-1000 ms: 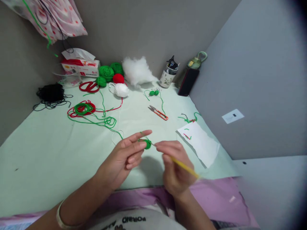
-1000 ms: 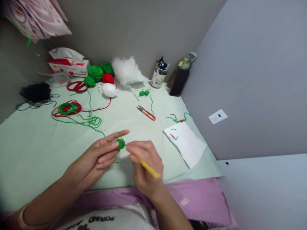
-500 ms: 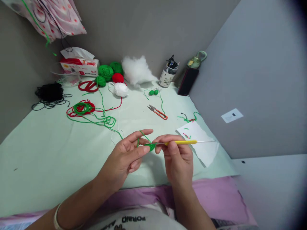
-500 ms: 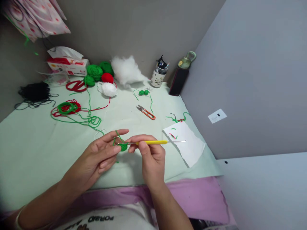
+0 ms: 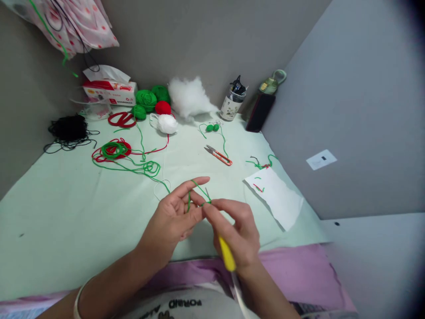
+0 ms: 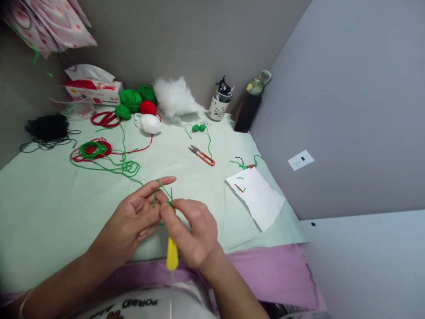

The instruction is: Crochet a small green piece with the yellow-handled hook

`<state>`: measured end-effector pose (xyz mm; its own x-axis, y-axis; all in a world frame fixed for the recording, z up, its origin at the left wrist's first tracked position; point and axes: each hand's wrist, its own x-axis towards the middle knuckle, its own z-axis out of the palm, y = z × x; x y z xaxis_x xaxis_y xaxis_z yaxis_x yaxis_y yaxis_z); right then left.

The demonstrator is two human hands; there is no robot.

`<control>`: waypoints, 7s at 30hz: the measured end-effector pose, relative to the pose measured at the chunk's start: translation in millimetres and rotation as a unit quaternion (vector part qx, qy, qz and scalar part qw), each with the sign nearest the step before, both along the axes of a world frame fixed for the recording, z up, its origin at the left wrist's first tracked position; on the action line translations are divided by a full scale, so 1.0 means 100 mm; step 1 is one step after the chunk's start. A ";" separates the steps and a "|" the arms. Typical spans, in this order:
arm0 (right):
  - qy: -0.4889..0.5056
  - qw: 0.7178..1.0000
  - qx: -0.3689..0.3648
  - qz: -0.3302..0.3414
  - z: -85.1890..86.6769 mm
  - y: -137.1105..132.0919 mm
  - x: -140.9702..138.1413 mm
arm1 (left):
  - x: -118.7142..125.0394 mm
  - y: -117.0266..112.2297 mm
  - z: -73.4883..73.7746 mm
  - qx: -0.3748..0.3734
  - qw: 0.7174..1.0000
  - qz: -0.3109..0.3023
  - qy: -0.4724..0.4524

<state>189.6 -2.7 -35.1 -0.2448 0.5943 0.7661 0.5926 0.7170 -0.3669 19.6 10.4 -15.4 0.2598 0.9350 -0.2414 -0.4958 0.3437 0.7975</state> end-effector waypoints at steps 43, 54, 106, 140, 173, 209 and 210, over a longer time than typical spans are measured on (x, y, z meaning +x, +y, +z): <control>0.424 0.852 -0.283 0.123 0.11 0.16 -0.04 | -0.03 0.03 0.08 0.014 0.997 -0.012 0.072; 0.036 0.999 -0.013 0.024 0.03 0.02 0.01 | 0.03 -0.03 0.06 0.047 0.987 0.052 0.143; 0.149 0.984 -0.081 0.050 0.06 0.01 0.00 | 0.07 -0.06 0.00 0.077 0.985 0.079 0.133; 0.389 0.868 -0.283 0.124 0.04 0.18 -0.04 | 0.04 0.05 0.02 0.005 1.000 -0.012 -0.017; 0.309 0.938 -0.146 0.056 0.08 0.11 -0.05 | -0.04 0.10 0.07 -0.056 0.995 -0.028 -0.076; 0.378 0.883 -0.264 0.093 0.10 0.13 -0.03 | 0.00 0.04 0.03 0.028 0.997 0.017 0.069; 0.353 0.898 -0.249 0.081 0.10 0.10 -0.03 | 0.00 0.03 0.03 0.039 0.995 0.023 0.087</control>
